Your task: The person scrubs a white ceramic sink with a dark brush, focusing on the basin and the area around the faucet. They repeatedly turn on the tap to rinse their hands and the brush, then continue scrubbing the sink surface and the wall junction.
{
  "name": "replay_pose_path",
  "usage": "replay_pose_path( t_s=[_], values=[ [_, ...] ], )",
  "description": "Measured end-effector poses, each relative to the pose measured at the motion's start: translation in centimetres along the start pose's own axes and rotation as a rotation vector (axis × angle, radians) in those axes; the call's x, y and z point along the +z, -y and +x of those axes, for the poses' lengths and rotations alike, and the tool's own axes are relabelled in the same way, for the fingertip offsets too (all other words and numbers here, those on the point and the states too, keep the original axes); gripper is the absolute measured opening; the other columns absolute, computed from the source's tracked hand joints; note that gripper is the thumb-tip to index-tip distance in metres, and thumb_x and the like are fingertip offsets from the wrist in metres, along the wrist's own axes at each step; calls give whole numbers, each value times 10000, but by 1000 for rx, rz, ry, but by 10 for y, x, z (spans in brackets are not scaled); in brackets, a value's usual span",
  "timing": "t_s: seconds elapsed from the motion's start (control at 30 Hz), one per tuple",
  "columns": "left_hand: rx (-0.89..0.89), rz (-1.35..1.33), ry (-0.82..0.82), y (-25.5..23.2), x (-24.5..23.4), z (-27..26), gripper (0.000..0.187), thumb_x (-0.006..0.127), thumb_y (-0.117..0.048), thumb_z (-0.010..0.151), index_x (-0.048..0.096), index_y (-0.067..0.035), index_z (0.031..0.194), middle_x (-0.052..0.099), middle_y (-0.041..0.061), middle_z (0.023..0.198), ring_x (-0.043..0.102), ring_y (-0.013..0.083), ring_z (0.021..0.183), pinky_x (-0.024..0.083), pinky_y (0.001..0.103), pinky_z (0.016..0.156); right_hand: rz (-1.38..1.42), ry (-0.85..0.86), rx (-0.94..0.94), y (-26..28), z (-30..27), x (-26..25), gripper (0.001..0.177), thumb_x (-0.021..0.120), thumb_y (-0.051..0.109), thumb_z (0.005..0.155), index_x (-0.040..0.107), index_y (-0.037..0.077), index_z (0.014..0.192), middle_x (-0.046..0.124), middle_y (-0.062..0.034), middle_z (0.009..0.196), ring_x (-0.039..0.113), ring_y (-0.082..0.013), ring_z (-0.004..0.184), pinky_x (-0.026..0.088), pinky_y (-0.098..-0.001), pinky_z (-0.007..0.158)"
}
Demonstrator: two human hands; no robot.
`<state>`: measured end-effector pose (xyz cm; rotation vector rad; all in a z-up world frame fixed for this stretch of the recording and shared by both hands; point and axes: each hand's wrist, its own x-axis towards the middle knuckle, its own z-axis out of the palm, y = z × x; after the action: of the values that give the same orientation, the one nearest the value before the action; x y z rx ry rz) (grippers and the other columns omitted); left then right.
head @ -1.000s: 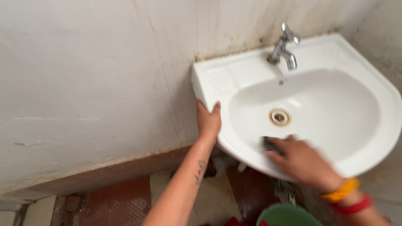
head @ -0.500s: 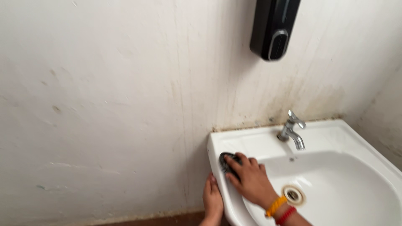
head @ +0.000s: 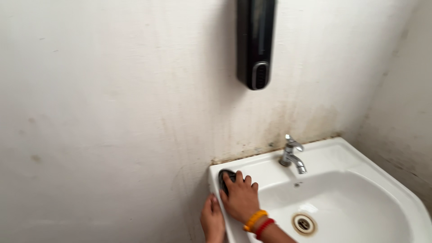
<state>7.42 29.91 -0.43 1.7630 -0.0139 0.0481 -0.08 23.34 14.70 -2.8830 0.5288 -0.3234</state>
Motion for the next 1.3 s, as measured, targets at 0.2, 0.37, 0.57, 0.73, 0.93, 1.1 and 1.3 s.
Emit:
replay_pose_path(
  t_s=[0.2, 0.37, 0.57, 0.73, 0.93, 1.1, 1.3],
  values=[
    [152, 526, 246, -68, 19, 34, 926, 653, -264, 954, 39, 93, 1547, 300, 353, 1522, 510, 454, 1286, 496, 435, 1030, -43, -49, 11, -81, -18, -27, 614, 565, 454, 940, 415, 280, 1510, 401, -141, 1503, 468, -343, 1243, 390, -558, 1027],
    [63, 659, 266, -99, 4, 11, 884, 563, -306, 1003, -14, 0, 1599, 327, 281, 1560, 618, 410, 1215, 552, 444, 1002, -33, -69, 102, -141, -28, -37, 630, 540, 469, 950, 357, 323, 1535, 353, -125, 1543, 475, -313, 1257, 439, -523, 1004],
    [42, 789, 257, -100, 5, 14, 847, 510, -384, 1019, -10, -118, 1632, 403, 275, 1511, 642, 427, 1170, 554, 467, 989, -188, 124, -195, -197, -34, -59, 681, 570, 458, 990, 272, 300, 1581, 292, -136, 1583, 453, -341, 1264, 430, -522, 1032],
    [67, 952, 260, -89, 17, 32, 775, 417, -486, 1027, 12, -271, 1652, 512, 297, 1372, 715, 408, 1037, 599, 449, 923, -358, 182, -577, -259, -35, -69, 660, 672, 387, 930, 411, 243, 1519, 321, -147, 1578, 437, -387, 1287, 374, -565, 1038],
    [37, 1020, 281, -115, 15, 34, 715, 342, -494, 1053, 43, -280, 1666, 644, 260, 1148, 770, 356, 902, 647, 429, 824, -276, -41, -331, -355, -18, -129, 524, 714, 386, 869, 569, 235, 1350, 486, -78, 1475, 522, -326, 1244, 416, -486, 1074],
    [157, 966, 214, -123, 8, 20, 660, 361, -377, 1050, 138, -205, 1647, 653, 276, 1105, 738, 370, 922, 618, 442, 841, -194, -453, 332, -369, 55, -110, 491, 626, 459, 907, 642, 182, 1312, 462, -120, 1462, 510, -395, 1222, 457, -553, 989],
    [68, 870, 174, -133, 9, 19, 655, 400, -335, 1047, 171, -50, 1591, 612, 287, 1190, 705, 403, 1009, 590, 470, 881, -80, -496, 576, -322, 120, -34, 520, 499, 489, 981, 647, 93, 1285, 437, -256, 1491, 519, -481, 1186, 574, -508, 869]
  ],
)
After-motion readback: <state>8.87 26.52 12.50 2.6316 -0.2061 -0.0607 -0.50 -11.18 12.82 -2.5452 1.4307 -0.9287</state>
